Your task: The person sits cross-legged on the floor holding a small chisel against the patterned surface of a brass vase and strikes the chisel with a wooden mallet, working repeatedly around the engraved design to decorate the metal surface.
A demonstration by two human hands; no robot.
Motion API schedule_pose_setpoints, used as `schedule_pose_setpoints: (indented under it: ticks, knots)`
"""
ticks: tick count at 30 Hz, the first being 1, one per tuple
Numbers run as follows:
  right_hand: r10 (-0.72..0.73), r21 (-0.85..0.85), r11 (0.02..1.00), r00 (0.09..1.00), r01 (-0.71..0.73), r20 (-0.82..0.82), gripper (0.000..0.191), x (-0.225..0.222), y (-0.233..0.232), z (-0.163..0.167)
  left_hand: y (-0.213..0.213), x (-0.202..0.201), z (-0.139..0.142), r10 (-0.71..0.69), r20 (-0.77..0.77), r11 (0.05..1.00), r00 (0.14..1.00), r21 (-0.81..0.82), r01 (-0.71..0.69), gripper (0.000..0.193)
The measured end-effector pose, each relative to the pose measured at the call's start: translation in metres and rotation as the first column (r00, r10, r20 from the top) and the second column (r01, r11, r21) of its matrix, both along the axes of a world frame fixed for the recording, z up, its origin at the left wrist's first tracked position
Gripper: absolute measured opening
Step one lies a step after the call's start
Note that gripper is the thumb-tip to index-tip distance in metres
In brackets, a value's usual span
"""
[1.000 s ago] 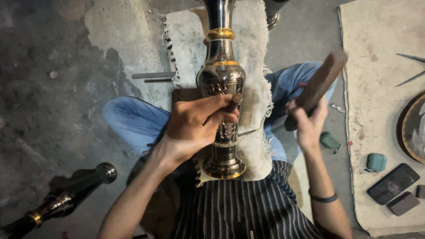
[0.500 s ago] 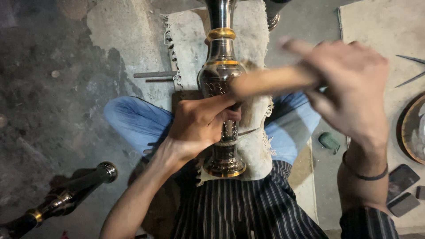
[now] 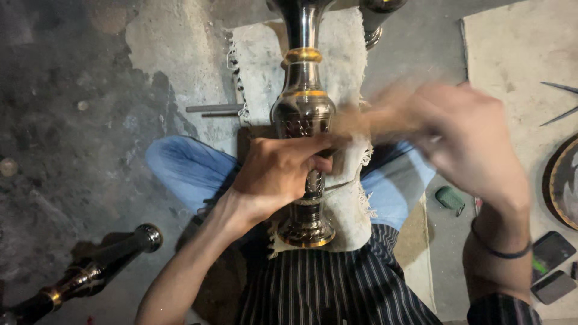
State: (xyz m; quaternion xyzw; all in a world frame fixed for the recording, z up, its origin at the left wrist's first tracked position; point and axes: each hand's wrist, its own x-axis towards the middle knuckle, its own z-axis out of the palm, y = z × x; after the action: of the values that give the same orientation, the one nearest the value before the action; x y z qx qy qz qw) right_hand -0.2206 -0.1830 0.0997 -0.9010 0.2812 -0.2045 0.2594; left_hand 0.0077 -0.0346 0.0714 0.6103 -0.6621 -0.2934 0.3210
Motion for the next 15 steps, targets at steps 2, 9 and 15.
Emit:
schedule_pose_setpoints:
  ticks: [2, 9, 15]
  knots:
    - [0.072, -0.093, 0.993, 0.996, -0.078, -0.060, 0.054, -0.008, 0.001, -0.009, 0.000, 0.000, 0.001, -0.014, 0.003, 1.000, 1.000, 0.015, 0.014, 0.029]
    - [0.016, 0.008, 1.000, 0.999, -0.016, 0.029, 0.034, -0.015, -0.002, -0.029, -0.002, 0.002, -0.001, -0.058, -0.002, 0.998, 0.998, 0.003, 0.058, 0.031]
    - [-0.077, 0.063, 0.996, 0.988, 0.069, 0.135, 0.052, -0.013, 0.009, -0.028, 0.001, 0.002, -0.004, -0.065, -0.020, 0.998, 0.998, 0.004, 0.065, 0.028]
